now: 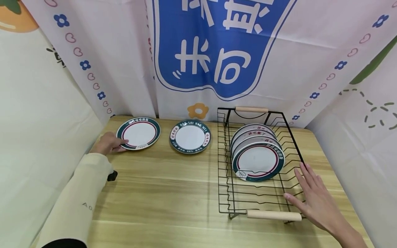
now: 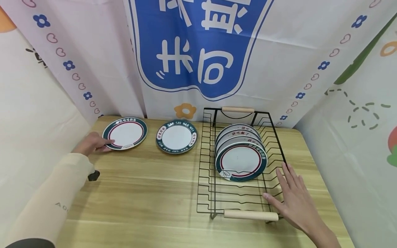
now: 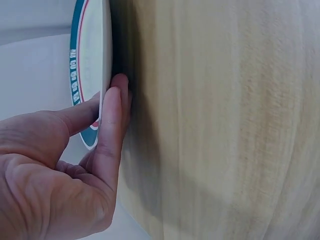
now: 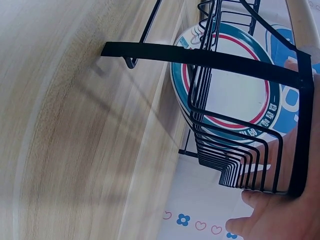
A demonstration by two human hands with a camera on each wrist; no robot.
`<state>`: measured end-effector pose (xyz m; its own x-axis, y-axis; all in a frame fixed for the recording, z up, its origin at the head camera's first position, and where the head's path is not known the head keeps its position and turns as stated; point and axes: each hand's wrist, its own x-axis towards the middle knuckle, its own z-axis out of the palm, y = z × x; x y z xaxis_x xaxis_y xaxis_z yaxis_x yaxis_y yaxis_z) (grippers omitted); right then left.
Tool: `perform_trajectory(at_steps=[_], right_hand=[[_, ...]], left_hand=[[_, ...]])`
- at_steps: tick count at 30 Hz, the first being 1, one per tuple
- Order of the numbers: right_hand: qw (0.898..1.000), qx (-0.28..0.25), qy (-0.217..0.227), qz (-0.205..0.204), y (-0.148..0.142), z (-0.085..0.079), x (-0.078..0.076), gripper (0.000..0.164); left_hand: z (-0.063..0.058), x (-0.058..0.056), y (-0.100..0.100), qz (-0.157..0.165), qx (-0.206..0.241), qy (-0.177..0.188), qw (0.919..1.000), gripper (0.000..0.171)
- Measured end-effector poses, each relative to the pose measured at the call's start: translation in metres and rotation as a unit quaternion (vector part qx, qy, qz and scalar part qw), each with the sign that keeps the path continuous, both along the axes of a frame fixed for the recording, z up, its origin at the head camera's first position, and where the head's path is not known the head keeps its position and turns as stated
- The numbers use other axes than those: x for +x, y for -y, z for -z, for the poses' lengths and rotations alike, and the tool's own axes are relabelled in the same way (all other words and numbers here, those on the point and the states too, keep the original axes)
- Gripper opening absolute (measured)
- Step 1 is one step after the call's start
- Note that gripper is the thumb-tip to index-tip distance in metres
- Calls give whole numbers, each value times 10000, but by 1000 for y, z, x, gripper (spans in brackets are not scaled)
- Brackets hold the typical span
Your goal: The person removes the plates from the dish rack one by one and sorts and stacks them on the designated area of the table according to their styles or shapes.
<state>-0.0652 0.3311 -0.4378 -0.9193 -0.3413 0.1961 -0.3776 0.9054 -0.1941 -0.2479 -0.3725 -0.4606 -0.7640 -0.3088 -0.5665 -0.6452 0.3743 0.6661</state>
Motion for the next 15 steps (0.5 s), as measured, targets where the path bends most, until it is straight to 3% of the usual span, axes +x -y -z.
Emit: perform_trajectory(at_steps=[3, 9, 13, 15], right_hand=[[10000, 16, -33, -13, -1, 0, -1, 90], [10000, -36, -71, -21, 0, -1, -2, 90], [10000, -45, -48, 6, 0, -1, -1, 90], [10000, -41, -49, 15, 0, -2, 0, 89]], left_hand=[[5, 0, 4, 65, -125, 54, 9999, 30], [7, 1, 8, 252, 59, 8, 9997, 26], [0, 6, 6, 732, -393, 17, 9965, 28], [-6, 10, 5, 1012, -853, 15, 9912, 33]])
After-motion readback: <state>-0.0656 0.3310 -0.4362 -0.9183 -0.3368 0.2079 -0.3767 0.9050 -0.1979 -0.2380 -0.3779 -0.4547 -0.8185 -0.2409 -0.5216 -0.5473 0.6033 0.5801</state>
